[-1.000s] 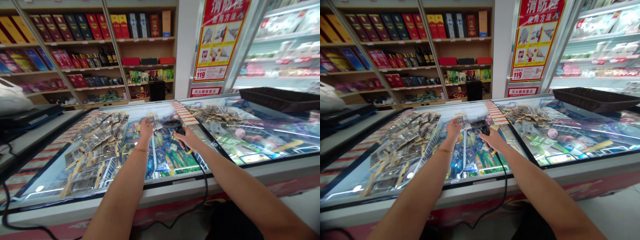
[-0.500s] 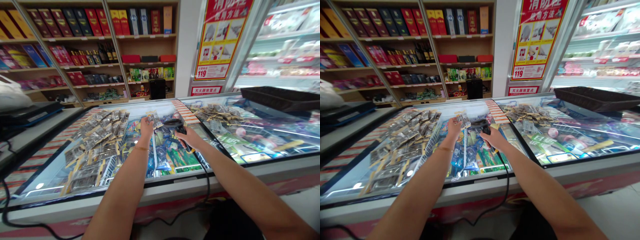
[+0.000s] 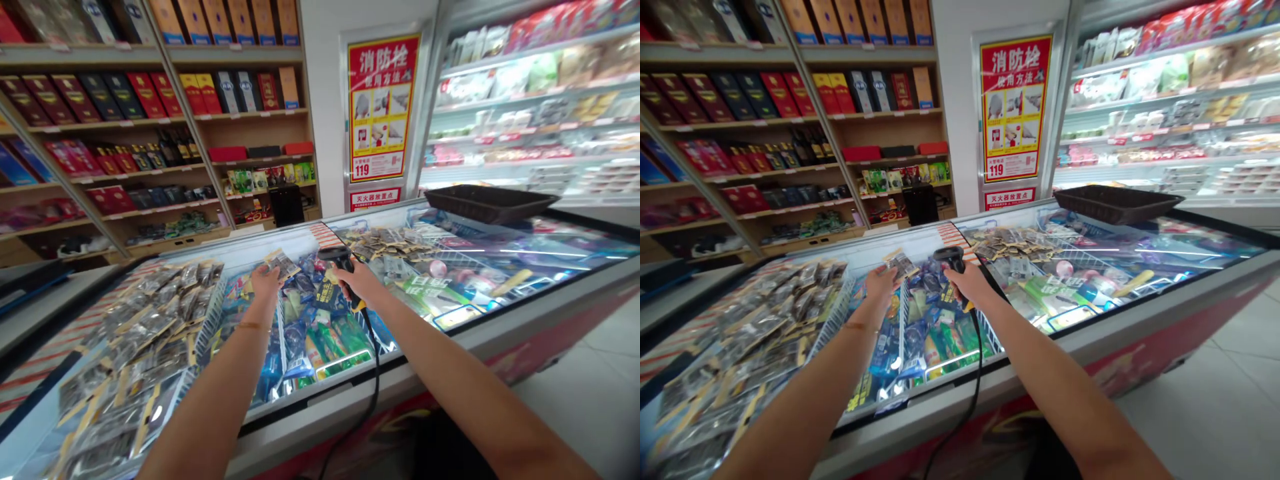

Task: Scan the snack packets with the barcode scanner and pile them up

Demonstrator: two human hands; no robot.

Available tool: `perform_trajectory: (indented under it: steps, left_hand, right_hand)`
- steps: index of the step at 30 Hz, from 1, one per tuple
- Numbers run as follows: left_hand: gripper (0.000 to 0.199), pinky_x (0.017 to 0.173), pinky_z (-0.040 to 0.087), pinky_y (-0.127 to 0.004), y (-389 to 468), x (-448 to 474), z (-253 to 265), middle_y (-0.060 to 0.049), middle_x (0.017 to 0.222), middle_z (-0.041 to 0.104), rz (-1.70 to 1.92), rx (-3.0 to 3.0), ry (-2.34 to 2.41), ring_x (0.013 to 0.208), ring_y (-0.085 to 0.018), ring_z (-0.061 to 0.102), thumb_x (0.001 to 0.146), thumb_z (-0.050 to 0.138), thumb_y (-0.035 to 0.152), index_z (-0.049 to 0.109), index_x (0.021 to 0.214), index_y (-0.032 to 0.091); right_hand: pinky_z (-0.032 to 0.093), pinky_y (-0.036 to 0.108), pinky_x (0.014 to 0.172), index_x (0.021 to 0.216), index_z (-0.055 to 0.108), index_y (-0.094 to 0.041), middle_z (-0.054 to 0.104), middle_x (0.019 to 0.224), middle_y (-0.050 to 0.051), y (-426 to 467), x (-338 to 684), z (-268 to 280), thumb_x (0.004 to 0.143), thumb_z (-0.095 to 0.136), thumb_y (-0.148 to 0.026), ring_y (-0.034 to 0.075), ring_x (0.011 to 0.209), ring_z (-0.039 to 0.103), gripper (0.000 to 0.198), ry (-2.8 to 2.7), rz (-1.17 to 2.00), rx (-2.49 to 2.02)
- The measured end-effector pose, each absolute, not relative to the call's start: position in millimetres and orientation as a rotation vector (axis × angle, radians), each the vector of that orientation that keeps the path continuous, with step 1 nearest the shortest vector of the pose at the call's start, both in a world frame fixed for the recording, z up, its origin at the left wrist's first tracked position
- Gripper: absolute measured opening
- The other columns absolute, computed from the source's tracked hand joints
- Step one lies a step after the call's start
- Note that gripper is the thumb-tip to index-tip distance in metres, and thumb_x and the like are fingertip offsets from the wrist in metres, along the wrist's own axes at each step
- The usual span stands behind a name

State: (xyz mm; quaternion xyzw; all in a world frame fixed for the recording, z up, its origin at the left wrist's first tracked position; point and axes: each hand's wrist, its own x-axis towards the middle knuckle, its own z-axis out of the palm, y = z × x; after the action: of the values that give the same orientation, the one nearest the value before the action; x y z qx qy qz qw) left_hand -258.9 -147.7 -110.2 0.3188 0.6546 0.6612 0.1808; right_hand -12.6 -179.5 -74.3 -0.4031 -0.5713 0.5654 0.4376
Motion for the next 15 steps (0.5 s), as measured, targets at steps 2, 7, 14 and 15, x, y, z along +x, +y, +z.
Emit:
perform_trajectory:
  steps: [2,7,14,15]
  left_hand:
    - [0.033,0.067,0.062,-0.035,-133.1,-230.0,-97.6,0.000,0.075,0.062,1.790,0.834,1.773,0.065,-0.015,0.069,0.084,0.071,0.014,0.055,0.112,0.017]
    - [0.038,0.075,0.063,-0.032,-83.5,-130.6,-72.7,-0.004,0.084,0.068,1.641,0.856,1.568,0.073,-0.015,0.074,0.084,0.075,0.011,0.057,0.116,0.017]
    - [0.048,0.076,0.062,-0.032,-12.5,-3.8,-55.3,-0.005,0.094,0.072,1.544,1.037,1.397,0.078,-0.017,0.076,0.082,0.080,0.018,0.056,0.124,0.020]
    - [0.048,0.077,0.062,-0.033,-5.9,5.8,-54.8,-0.006,0.096,0.073,1.543,1.081,1.393,0.081,-0.019,0.076,0.082,0.079,0.018,0.056,0.123,0.020]
  right_hand:
    - [0.036,0.022,0.035,0.081,0.048,-0.023,0.051,0.052,-0.008,-171.9,13.0,-65.4,0.083,0.074,-0.030,0.009,0.035,0.046,0.026,-1.386,1.360,-1.031]
    - [0.037,0.023,0.035,0.082,0.049,-0.022,0.052,0.052,-0.007,-151.2,92.3,-47.2,0.084,0.073,-0.026,0.010,0.035,0.046,0.024,-1.233,1.230,-1.177]
    - [0.039,0.024,0.036,0.079,0.050,-0.021,0.053,0.052,-0.005,-125.8,168.0,-33.2,0.085,0.070,-0.022,0.010,0.037,0.047,0.021,-1.130,1.137,-1.259]
    - [0.039,0.024,0.036,0.078,0.050,-0.021,0.053,0.051,-0.005,-122.8,172.2,-33.1,0.085,0.070,-0.022,0.010,0.037,0.047,0.022,-1.121,1.132,-1.262]
